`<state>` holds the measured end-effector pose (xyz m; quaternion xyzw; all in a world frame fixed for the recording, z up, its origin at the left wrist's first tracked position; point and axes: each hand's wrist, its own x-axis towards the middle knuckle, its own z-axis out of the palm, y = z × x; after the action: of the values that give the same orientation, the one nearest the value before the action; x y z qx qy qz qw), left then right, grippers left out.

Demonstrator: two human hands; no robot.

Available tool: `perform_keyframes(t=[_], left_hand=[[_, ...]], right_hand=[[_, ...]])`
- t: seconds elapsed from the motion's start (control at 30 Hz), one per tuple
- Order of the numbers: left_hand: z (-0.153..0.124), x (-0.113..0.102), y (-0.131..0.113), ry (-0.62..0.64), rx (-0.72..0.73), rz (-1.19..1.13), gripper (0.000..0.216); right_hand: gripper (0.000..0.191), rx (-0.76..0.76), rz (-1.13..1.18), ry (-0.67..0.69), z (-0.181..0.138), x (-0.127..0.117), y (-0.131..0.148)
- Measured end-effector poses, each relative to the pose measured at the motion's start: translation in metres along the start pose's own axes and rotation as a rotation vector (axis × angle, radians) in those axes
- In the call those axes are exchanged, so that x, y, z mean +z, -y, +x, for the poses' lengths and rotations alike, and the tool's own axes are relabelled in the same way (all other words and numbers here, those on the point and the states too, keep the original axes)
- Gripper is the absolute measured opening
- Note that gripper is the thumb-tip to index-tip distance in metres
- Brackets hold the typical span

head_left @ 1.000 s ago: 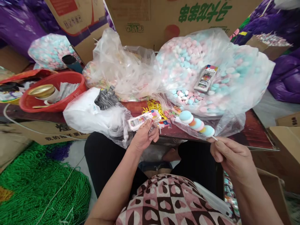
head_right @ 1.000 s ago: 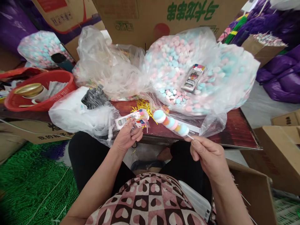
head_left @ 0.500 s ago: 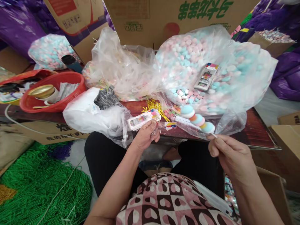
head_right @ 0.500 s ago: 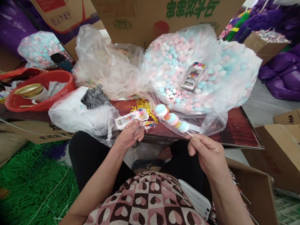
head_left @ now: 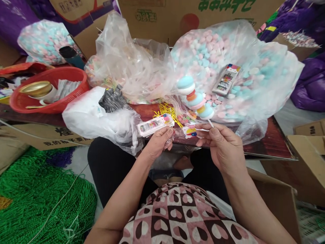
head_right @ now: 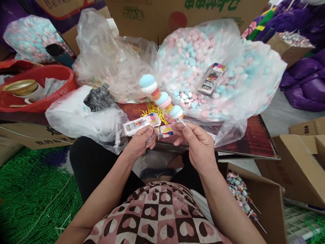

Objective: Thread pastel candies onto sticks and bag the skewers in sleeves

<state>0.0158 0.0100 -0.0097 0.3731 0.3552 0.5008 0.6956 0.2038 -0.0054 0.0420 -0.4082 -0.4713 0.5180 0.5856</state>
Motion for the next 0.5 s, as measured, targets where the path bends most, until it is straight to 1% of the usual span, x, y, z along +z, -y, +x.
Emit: perform_keyframes(t=[0.1, 0.17, 0.27, 0.37, 0.43, 0.5], left_hand=[[-0.001, 0.000, 0.001, -0.017, -0.002, 0.073, 0.042], [-0.003, -0.001, 0.002, -0.005, -0.004, 0.146, 0.041], [-0.003, -0.001, 0.003, 0.010, 0.007, 0.251, 0.040], [-0.001, -0.003, 0.004, -0.035, 0.015, 0.280, 0.041], [0.001, -0.005, 0.006, -0.082, 0.034, 0.277, 0.045], [0.003, -0.006, 0.007, -0.099, 0.043, 0.264, 0.047]], right_hand=[[0.013, -0.032, -0.031, 0.031, -0.002, 0.002, -0.005], [0.013, -0.049, -0.058, 0.051, -0.002, 0.003, -0.009], [0.015, 0.015, -0.058, 0.124, -0.002, 0.006, -0.016], [0.018, 0.070, -0.047, 0.205, -0.004, 0.010, -0.022], [0.018, 0.062, -0.039, 0.213, -0.006, 0.013, -0.025], [0.018, 0.060, 0.001, 0.193, -0.007, 0.013, -0.027]])
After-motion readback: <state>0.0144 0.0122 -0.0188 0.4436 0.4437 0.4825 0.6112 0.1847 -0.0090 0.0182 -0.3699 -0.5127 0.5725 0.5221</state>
